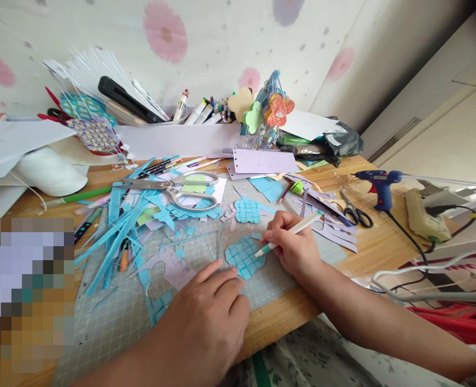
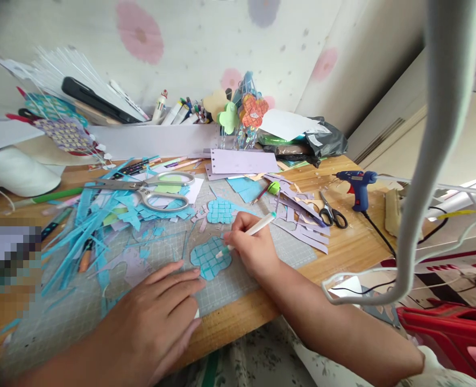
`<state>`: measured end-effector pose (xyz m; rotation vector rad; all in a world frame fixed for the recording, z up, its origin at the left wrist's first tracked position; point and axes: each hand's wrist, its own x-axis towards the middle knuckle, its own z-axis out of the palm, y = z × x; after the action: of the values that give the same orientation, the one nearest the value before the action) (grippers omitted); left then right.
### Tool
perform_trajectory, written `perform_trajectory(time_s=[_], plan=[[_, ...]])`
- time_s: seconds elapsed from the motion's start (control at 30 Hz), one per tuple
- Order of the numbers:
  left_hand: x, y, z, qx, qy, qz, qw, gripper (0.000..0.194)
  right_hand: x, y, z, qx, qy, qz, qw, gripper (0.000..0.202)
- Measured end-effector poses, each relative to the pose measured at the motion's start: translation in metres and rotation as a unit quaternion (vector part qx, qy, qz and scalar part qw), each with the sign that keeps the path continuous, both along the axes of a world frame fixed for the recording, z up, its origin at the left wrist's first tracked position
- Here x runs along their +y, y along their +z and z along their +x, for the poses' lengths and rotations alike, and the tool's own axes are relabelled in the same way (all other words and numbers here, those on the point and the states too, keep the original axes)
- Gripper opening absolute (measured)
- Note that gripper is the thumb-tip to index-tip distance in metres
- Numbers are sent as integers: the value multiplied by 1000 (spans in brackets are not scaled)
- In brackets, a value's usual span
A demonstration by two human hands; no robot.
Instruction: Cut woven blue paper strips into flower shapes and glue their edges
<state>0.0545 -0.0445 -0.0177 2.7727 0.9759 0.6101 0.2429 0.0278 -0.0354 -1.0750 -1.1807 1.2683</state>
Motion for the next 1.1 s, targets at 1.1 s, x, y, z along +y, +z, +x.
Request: perform_trajectory(time_s=[1.1], plan=[[41,2,-14,-75,67,9,995,5,-9,16,-2,-148,171,48,973,20]])
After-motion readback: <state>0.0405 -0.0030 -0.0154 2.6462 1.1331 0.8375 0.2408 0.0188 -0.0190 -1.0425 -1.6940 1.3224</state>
